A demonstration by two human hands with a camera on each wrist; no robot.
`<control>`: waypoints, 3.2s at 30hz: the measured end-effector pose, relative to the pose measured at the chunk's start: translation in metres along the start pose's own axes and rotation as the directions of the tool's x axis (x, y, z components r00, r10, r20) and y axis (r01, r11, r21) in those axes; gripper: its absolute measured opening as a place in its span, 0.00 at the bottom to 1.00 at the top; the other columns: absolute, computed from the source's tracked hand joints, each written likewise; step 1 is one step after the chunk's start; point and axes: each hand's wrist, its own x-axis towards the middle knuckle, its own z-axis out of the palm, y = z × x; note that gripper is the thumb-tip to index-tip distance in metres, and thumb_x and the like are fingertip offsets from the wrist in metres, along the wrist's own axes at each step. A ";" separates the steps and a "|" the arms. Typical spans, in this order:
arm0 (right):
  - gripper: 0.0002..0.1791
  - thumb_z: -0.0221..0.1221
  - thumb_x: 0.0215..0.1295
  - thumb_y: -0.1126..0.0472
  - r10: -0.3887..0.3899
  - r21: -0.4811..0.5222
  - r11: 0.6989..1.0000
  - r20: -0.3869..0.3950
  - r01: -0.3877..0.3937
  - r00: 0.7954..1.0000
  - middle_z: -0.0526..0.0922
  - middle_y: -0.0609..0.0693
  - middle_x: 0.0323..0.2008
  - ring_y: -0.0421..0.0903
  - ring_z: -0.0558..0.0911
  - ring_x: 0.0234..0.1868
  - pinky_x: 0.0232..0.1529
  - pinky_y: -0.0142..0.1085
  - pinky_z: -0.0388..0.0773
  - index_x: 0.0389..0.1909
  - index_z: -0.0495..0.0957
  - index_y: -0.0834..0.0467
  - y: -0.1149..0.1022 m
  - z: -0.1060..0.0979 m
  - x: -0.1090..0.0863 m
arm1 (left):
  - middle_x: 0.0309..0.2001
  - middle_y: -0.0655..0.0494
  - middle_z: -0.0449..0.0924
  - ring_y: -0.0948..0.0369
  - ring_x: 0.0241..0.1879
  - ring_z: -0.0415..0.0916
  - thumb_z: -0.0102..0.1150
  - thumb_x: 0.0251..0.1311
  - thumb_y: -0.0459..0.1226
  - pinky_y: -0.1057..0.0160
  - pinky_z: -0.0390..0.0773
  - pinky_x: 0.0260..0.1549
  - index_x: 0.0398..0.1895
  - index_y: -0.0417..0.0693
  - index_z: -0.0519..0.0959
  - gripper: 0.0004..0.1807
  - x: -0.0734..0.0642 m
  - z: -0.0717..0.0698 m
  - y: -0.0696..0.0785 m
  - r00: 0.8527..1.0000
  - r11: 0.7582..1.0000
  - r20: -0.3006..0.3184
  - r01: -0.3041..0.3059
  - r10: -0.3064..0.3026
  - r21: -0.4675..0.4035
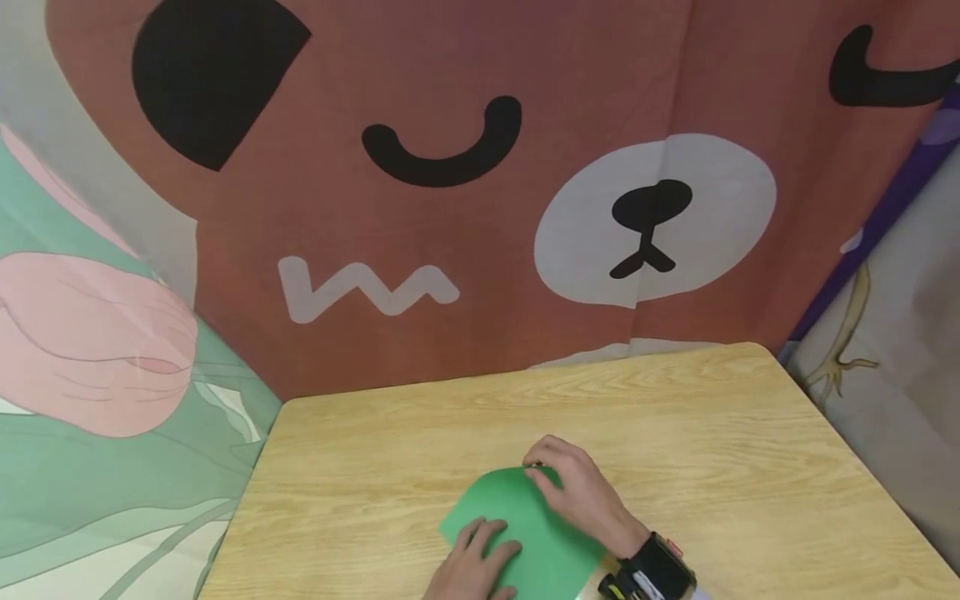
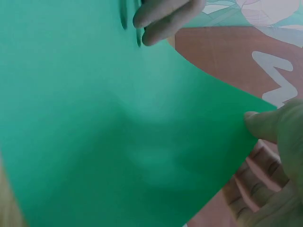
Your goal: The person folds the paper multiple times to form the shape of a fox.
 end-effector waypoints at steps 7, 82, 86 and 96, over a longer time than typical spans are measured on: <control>0.18 0.71 0.62 0.68 -0.125 -0.083 0.989 -0.022 0.123 0.992 0.86 0.40 0.48 0.37 0.84 0.50 0.54 0.28 0.80 0.50 0.86 0.46 -0.005 -0.008 -0.010 | 0.63 0.57 0.75 0.48 0.63 0.75 0.66 0.66 0.55 0.57 0.84 0.56 0.58 0.66 0.82 0.19 0.010 -0.004 0.001 0.998 0.998 0.060 0.018 -0.015 -0.058; 0.08 0.73 0.63 0.58 -0.187 -0.058 0.976 0.269 0.210 0.945 0.76 0.31 0.37 0.28 0.73 0.40 0.40 0.21 0.74 0.33 0.85 0.41 -0.021 0.002 -0.069 | 0.74 0.60 0.70 0.51 0.75 0.66 0.56 0.67 0.63 0.42 0.75 0.67 0.72 0.65 0.74 0.33 -0.015 -0.023 -0.006 0.962 0.993 0.254 0.114 -0.100 -0.038; 0.10 0.72 0.65 0.58 -0.172 -0.051 0.980 0.279 0.193 0.945 0.75 0.29 0.36 0.27 0.71 0.39 0.39 0.22 0.72 0.32 0.83 0.39 -0.022 0.003 -0.072 | 0.75 0.58 0.66 0.52 0.76 0.64 0.51 0.68 0.66 0.41 0.75 0.66 0.74 0.68 0.72 0.35 -0.018 -0.020 -0.008 0.954 0.993 0.282 0.111 -0.099 -0.028; 0.12 0.76 0.59 0.58 -0.182 -0.154 0.961 0.281 0.231 0.942 0.72 0.30 0.32 0.26 0.66 0.36 0.38 0.21 0.67 0.27 0.82 0.39 -0.023 0.000 -0.075 | 0.75 0.58 0.70 0.52 0.75 0.67 0.53 0.69 0.64 0.42 0.77 0.66 0.74 0.67 0.73 0.33 -0.021 -0.022 -0.008 0.976 0.997 0.205 0.072 -0.067 -0.015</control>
